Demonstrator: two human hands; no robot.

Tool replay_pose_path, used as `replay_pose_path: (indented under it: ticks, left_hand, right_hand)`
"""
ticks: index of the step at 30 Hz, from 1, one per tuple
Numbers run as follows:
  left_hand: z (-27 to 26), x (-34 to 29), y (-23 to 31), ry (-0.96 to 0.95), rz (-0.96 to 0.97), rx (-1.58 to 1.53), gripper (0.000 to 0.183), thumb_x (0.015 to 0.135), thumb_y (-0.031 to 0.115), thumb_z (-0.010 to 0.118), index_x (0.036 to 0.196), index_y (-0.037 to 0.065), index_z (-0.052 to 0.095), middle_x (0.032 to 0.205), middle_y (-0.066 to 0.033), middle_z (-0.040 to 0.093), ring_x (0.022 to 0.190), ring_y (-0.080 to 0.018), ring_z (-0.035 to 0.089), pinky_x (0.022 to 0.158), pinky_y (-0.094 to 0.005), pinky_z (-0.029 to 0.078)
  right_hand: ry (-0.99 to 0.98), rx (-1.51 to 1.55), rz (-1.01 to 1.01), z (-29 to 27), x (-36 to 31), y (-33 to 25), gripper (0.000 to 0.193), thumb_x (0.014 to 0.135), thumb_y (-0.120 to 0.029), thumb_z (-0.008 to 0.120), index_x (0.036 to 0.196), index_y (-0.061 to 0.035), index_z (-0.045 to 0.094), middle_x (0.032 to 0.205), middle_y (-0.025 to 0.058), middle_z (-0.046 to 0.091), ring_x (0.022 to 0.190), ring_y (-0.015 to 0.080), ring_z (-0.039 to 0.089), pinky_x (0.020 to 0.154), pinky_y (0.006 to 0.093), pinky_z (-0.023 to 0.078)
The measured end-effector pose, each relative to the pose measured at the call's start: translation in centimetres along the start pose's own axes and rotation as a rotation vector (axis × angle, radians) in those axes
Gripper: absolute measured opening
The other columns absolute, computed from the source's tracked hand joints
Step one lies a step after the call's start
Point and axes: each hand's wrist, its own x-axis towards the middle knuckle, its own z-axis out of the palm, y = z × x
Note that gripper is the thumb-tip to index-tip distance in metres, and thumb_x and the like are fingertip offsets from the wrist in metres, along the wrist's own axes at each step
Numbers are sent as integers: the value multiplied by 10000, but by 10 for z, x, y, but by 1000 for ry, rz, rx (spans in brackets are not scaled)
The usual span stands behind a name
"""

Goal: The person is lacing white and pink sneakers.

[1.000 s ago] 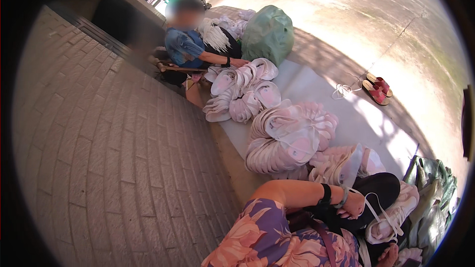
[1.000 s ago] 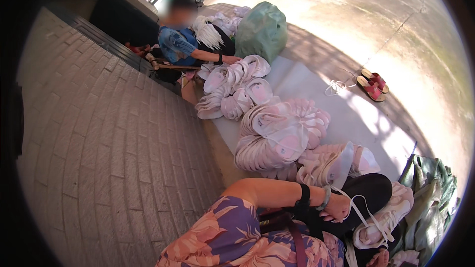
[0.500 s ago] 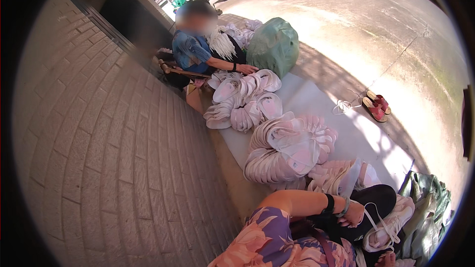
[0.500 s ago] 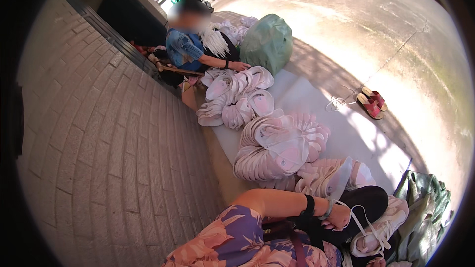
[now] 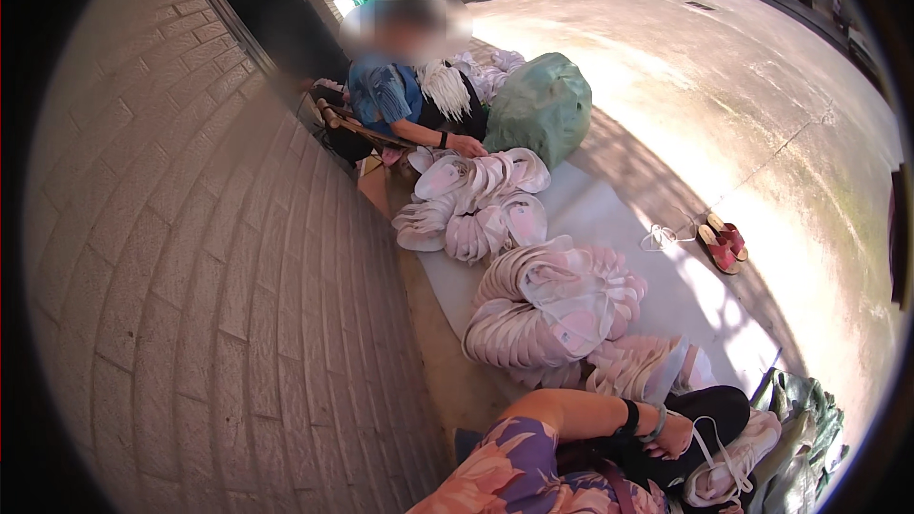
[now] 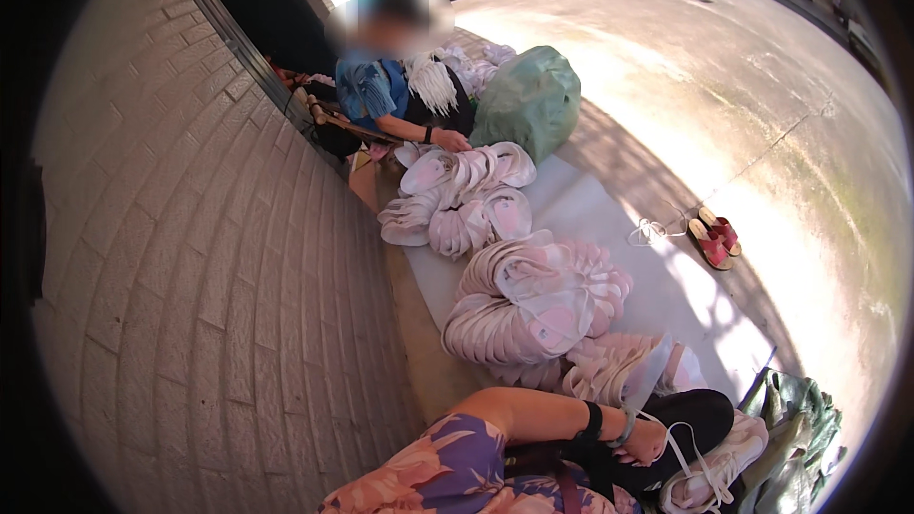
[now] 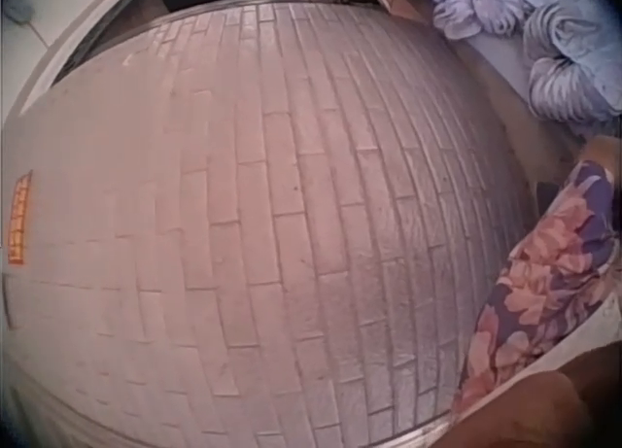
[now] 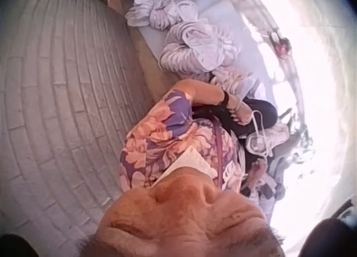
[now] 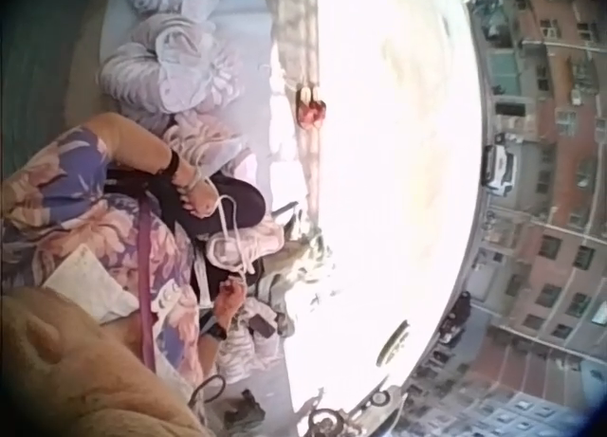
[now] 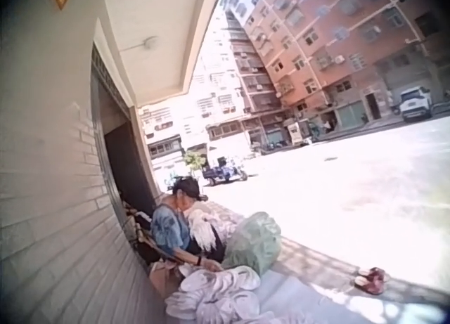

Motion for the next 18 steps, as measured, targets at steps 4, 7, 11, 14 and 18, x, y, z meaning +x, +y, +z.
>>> replay_pose_path:
  ticks: [4,7,11,14,18]
  left_hand:
    - [15,55,-66,-129,149,-6,249,810,188,537,665,6,623,663,-91,658,584,-236,644,560,-355,508]
    - [27,83,-87,-172,278,-228,161,709,92,543,569,44,606,514,-88,608,349,-190,538,334,-311,432]
    - [32,92,-92,-144,235,-166,149,694,83,540,565,45,606,503,-84,604,349,-188,539,335,-307,431]
    - [22,51,-38,-110,161,-25,156,706,105,556,572,50,615,530,-88,616,392,-209,567,382,-332,455]
    - [14,11,-25,41,121,-85,150,655,111,595,513,64,602,482,-80,596,345,-226,541,333,-366,435]
  right_hand:
    - [-112,46,12,-7,18,8,195,858,-193,549,1019,-87,581,877,86,600,764,195,569,638,318,474]
    - [-156,93,20,-35,29,22,224,870,-237,549,1045,-101,585,878,100,610,778,215,582,646,332,482]
    - [-218,129,42,-57,34,31,254,882,-281,548,1071,-116,588,880,115,620,791,235,596,653,345,490]
    - [-142,149,9,-69,21,38,230,876,-257,547,1050,-110,585,871,105,614,779,221,586,647,334,483]
    - [-136,132,23,-58,16,35,198,869,-226,546,1021,-103,579,858,91,605,762,203,572,639,320,474]
